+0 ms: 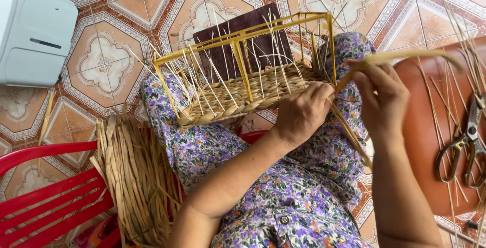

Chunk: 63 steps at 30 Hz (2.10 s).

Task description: Weaving dry straw or bamboo strips into a rectangular basket frame while sitting on the floor.

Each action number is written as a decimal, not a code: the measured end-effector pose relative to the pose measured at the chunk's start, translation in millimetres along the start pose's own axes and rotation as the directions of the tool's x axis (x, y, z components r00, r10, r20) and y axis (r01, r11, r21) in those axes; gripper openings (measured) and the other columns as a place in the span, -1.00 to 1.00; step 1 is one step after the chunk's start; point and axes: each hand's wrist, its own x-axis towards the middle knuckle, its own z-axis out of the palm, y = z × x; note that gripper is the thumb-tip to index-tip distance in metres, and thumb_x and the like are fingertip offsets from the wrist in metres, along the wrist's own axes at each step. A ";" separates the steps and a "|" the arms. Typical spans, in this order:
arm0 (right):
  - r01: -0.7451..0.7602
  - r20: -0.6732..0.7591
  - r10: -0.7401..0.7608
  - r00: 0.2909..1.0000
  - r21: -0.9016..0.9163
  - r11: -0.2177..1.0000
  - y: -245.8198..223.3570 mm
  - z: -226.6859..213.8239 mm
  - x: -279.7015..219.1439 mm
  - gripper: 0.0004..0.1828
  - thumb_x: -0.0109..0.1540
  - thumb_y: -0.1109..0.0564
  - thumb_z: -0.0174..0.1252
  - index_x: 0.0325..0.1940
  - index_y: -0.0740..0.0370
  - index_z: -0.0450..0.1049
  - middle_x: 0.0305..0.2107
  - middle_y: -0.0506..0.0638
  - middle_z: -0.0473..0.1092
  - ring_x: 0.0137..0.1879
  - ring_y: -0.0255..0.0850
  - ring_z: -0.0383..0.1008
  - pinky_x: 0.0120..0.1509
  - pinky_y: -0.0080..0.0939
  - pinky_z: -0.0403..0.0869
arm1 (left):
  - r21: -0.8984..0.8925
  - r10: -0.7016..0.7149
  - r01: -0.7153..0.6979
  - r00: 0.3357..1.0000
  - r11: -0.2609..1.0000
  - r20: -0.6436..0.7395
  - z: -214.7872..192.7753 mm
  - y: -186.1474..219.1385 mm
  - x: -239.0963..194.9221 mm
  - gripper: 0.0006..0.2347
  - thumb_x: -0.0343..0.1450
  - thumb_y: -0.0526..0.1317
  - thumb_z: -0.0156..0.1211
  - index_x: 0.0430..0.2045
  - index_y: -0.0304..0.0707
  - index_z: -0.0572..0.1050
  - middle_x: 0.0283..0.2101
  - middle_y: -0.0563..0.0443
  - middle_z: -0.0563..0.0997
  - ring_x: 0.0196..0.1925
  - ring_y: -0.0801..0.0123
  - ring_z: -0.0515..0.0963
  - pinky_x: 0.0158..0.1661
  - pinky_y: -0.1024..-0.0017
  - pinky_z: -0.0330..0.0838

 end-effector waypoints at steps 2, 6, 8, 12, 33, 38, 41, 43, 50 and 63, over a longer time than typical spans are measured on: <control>0.212 -0.019 -0.212 0.977 0.025 0.977 6.2 18.1 13.5 -0.86 0.38 0.31 0.20 0.03 0.33 0.54 -0.09 0.06 0.43 -0.01 -0.25 0.47 0.02 -0.25 0.47 | 0.041 0.041 -0.040 0.999 0.998 -0.012 1.4 -0.8 0.1 -0.92 0.50 -0.34 0.21 -0.24 -0.28 0.42 -0.37 -0.03 0.63 -0.51 0.33 0.63 -0.51 0.40 0.55; 0.075 0.082 -0.076 0.994 0.006 0.997 29.9 37.7 31.1 -0.80 0.31 0.34 0.26 -0.04 0.33 0.38 -0.26 -0.07 0.33 -0.29 -0.37 0.31 -0.23 -0.34 0.36 | 0.112 -0.022 0.026 0.999 0.993 -0.041 11.8 -2.7 7.5 -0.95 0.50 -0.34 0.15 -0.25 -0.33 0.44 -0.37 -0.08 0.63 -0.48 0.29 0.65 -0.51 0.39 0.56; -0.071 0.137 0.038 0.990 0.245 0.967 42.2 34.1 34.7 -0.80 0.34 0.35 0.15 0.00 0.29 0.30 -0.28 -0.17 0.34 -0.27 -0.47 0.34 -0.24 -0.43 0.39 | 0.133 -0.092 0.091 0.996 0.987 -0.002 16.5 -3.6 14.5 -0.91 0.50 -0.31 0.16 -0.24 -0.40 0.47 -0.44 -0.11 0.61 -0.54 0.28 0.63 -0.58 0.39 0.54; -0.464 0.449 0.228 0.864 0.533 0.708 36.2 16.7 44.5 -0.75 0.38 0.26 0.02 0.13 0.17 0.47 -0.43 -0.17 0.34 -0.45 -0.49 0.20 -0.43 -0.49 0.18 | 0.157 -0.250 0.227 0.956 0.961 0.152 22.7 -5.2 31.8 -0.79 0.52 -0.34 0.05 -0.08 -0.65 0.44 -0.46 -0.24 0.59 -0.67 0.33 0.58 -0.79 0.46 0.44; -0.572 0.382 0.427 0.820 0.506 0.646 57.4 2.3 17.6 -0.77 0.42 0.13 0.09 0.12 0.25 0.52 -0.51 -0.13 0.26 -0.52 -0.46 0.14 -0.47 -0.47 0.12 | 0.267 0.194 -0.178 0.980 0.947 -0.036 7.2 -4.0 -9.3 -0.71 0.47 -0.39 0.22 0.06 -0.33 0.38 0.06 -0.12 0.57 -0.05 0.23 0.63 -0.10 0.40 0.66; -0.437 0.206 0.474 0.856 0.778 0.452 90.8 -5.2 -2.1 -0.81 0.43 0.08 0.08 -0.01 0.26 0.44 -0.40 -0.08 0.43 -0.49 -0.43 0.22 -0.44 -0.43 0.20 | 0.316 0.138 -0.140 0.990 0.938 0.031 7.4 -7.0 -8.0 -0.73 0.49 -0.38 0.24 0.04 -0.28 0.38 -0.01 -0.05 0.59 -0.07 0.28 0.64 -0.13 0.43 0.63; -0.319 0.256 0.543 0.800 0.947 0.024 115.6 -14.2 -22.2 -0.86 0.48 0.12 0.04 0.01 0.25 0.37 -0.25 0.03 0.48 -0.41 -0.38 0.25 -0.29 -0.41 0.26 | 0.309 0.147 -0.136 0.989 0.941 -0.014 19.6 -13.7 -5.7 -0.76 0.54 -0.35 0.18 0.05 -0.28 0.33 -0.07 -0.08 0.60 -0.08 0.27 0.65 -0.16 0.44 0.64; -0.315 0.261 0.274 0.926 0.933 0.174 107.0 -21.3 -33.8 -0.80 0.52 0.11 0.03 0.10 0.29 0.44 -0.46 -0.12 0.35 -0.43 -0.39 0.20 -0.35 -0.37 0.18 | 0.250 0.070 -0.077 0.997 0.965 0.033 25.4 -16.3 -8.9 -0.80 0.58 -0.41 0.08 0.07 -0.30 0.31 -0.21 -0.18 0.61 -0.28 0.31 0.62 -0.42 0.47 0.58; -0.174 0.108 0.240 0.965 0.946 0.273 162.5 -44.3 -32.1 -0.73 0.63 -0.01 -0.01 0.11 0.23 0.46 -0.44 -0.05 0.42 -0.47 -0.35 0.28 -0.38 -0.36 0.27 | 0.070 -0.193 0.179 0.929 0.981 0.315 -10.9 1.8 27.2 -0.81 0.57 -0.44 -0.04 0.04 -0.28 0.28 -0.50 -0.06 0.58 -0.68 0.36 0.52 -0.73 0.37 0.43; 0.189 0.121 -0.177 0.977 -0.095 0.977 -7.9 -18.5 -34.3 -0.51 0.19 0.24 0.33 0.16 0.44 0.40 -0.03 0.20 0.47 0.09 -0.02 0.51 0.20 -0.03 0.48 | -0.222 -0.272 0.360 0.897 0.906 0.348 8.1 -15.0 32.5 -0.74 0.40 -0.49 0.07 -0.05 -0.30 0.30 -0.12 -0.43 0.67 -0.12 -0.05 0.74 -0.19 0.22 0.71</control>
